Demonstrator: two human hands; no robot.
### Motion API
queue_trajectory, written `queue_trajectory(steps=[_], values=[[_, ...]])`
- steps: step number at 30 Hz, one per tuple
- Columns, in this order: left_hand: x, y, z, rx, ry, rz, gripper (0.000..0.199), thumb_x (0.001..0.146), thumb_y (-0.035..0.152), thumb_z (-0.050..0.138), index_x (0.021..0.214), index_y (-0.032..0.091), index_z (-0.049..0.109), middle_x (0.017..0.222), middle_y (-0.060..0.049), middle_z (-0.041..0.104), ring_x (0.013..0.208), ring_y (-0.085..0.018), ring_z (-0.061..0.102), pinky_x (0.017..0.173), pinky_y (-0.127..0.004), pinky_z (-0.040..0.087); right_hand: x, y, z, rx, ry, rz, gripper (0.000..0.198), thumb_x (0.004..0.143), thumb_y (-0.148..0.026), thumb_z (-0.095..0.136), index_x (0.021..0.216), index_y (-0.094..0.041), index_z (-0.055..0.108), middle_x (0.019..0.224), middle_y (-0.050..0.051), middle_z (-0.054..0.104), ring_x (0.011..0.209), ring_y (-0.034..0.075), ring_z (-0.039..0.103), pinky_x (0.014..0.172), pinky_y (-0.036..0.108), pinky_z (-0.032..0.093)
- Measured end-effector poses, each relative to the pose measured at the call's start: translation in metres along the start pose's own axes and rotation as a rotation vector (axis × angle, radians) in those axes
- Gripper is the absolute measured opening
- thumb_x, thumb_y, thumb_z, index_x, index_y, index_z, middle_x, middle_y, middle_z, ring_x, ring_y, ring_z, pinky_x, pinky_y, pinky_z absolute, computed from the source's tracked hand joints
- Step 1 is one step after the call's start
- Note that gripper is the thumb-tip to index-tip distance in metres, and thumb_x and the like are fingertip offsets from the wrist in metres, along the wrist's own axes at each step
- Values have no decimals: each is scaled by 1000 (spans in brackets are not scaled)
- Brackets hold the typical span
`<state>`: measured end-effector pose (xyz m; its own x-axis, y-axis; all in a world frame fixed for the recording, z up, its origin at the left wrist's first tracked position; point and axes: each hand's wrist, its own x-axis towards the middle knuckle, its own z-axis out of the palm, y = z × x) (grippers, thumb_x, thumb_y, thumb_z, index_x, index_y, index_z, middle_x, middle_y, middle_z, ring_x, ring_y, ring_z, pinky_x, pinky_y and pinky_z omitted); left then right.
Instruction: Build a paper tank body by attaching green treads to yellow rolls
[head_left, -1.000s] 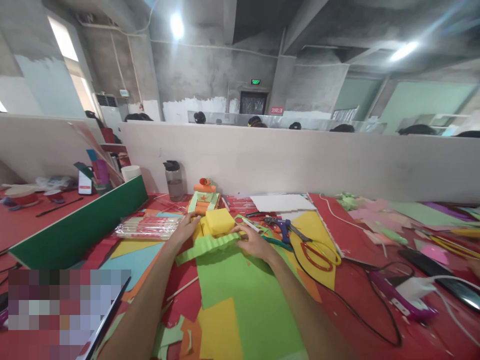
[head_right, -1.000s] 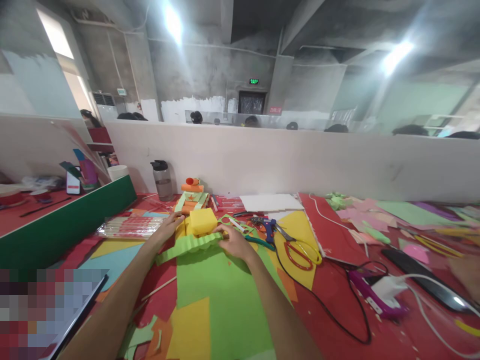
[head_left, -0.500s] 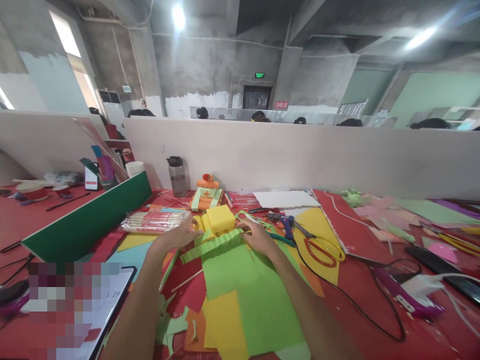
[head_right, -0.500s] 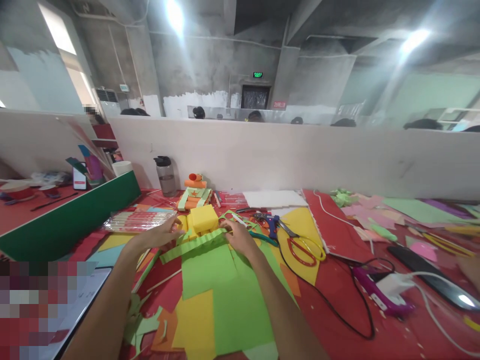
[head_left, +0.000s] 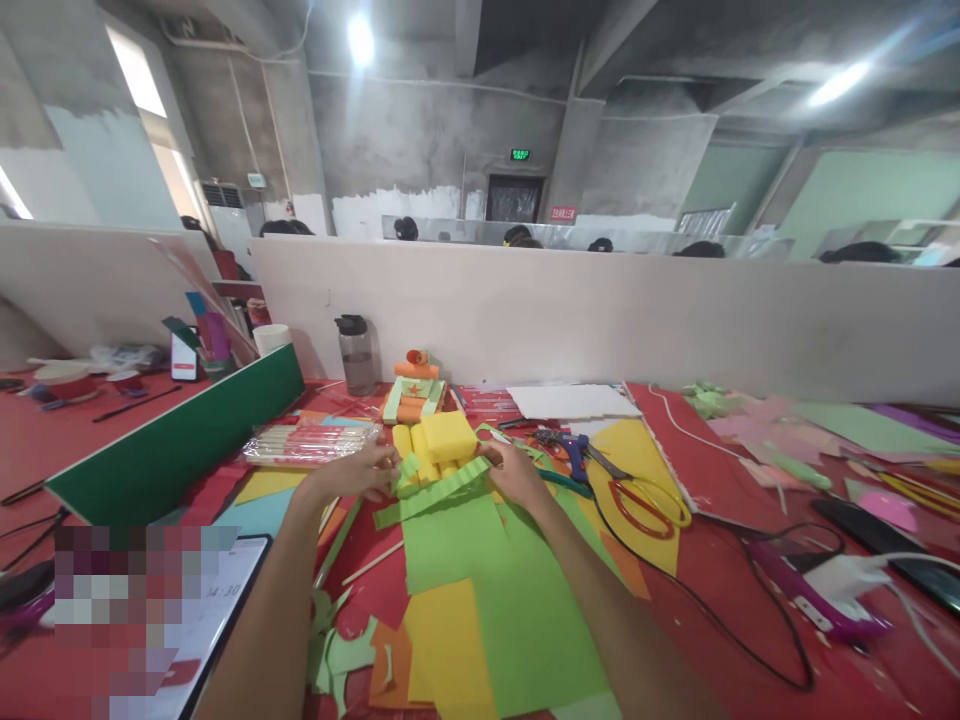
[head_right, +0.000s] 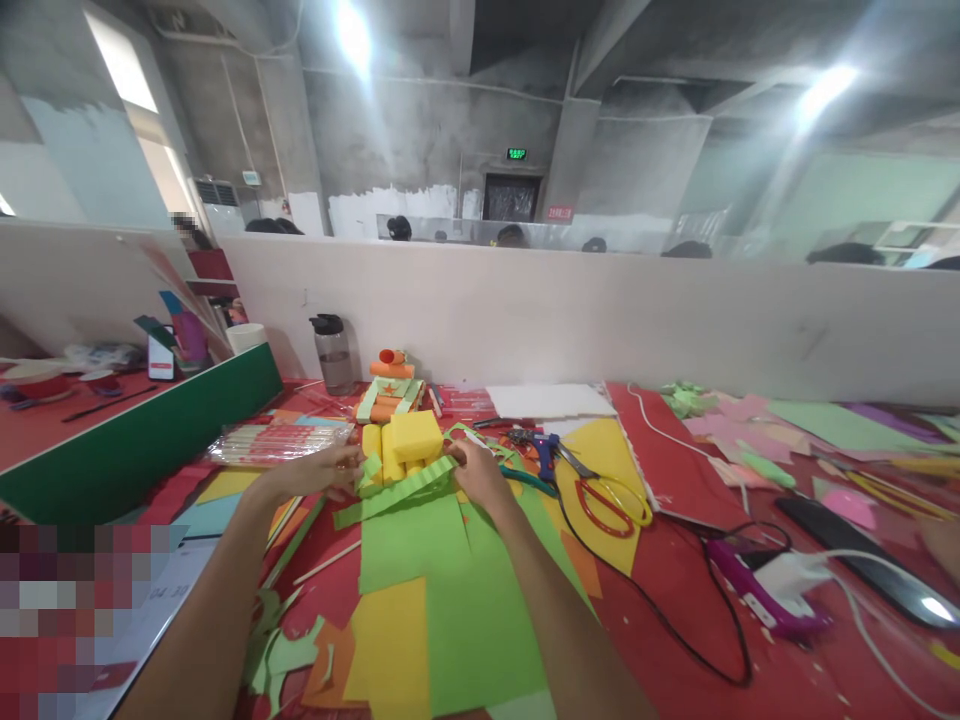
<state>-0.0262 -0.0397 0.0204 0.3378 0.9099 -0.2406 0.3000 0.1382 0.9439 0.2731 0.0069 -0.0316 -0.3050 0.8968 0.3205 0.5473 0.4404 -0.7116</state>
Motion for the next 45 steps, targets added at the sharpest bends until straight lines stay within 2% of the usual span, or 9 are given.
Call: queue_trajectory(steps=[5,8,11,17,23,28,32,38,45], values=[[7,-2,2,-30,127,-46,29,68,39,73,79,19,57,81,-3,59,77,-22,64,61,-30,55,2,1,4,-143,85,51,42,62,1,50,92,-22,68,84,3,71,75,21,65,66,28,47],[9,-2,5,-97,155,-74,33,66,40,75,82,20,55,79,-2,59,75,-21,63,64,-32,55,1,0,7,-137,70,32,39,62,0,50,90,-22,66,85,3,71,78,21,65,68,29,47],[10,0,7,-107,140,-34,31,67,42,73,78,20,54,72,1,53,70,-17,57,66,-32,55,2,-1,9,-36,43,19,38,60,0,49,88,-22,64,88,2,70,82,21,65,72,29,48],[10,8,4,-68,252,69,33,69,47,69,75,20,51,73,3,47,71,-13,49,68,-28,53,4,-4,4,307,18,92,20,65,-14,52,85,-19,56,85,1,65,75,19,64,66,29,50],[19,-6,1,-4,219,0,35,68,49,69,73,20,51,64,4,45,61,-12,45,59,-26,48,3,-1,5,90,79,111,14,65,-17,52,79,-20,55,79,0,60,71,18,58,63,29,46],[27,-13,-3,134,198,151,29,67,43,71,67,18,57,58,4,48,54,-11,40,49,-20,34,0,-14,4,5,114,-44,21,65,-14,53,85,-20,57,86,1,61,73,18,54,68,31,44],[28,-10,0,330,146,241,22,65,38,72,69,18,65,59,1,53,56,-13,44,52,-22,34,-4,-33,0,-4,149,-164,32,66,-9,53,95,-21,57,88,1,60,72,17,52,69,29,42],[29,-10,4,313,356,356,17,54,29,80,60,20,66,75,-3,53,77,-20,50,73,-27,43,-11,-50,1,-37,68,-300,30,79,-10,52,104,-24,61,96,3,62,66,15,54,64,28,43],[34,-13,6,433,416,366,17,66,36,72,64,20,65,72,-3,54,74,-20,50,70,-28,42,-6,-60,17,-223,-58,-493,36,87,-11,51,118,-28,60,111,4,65,99,22,60,83,32,46]])
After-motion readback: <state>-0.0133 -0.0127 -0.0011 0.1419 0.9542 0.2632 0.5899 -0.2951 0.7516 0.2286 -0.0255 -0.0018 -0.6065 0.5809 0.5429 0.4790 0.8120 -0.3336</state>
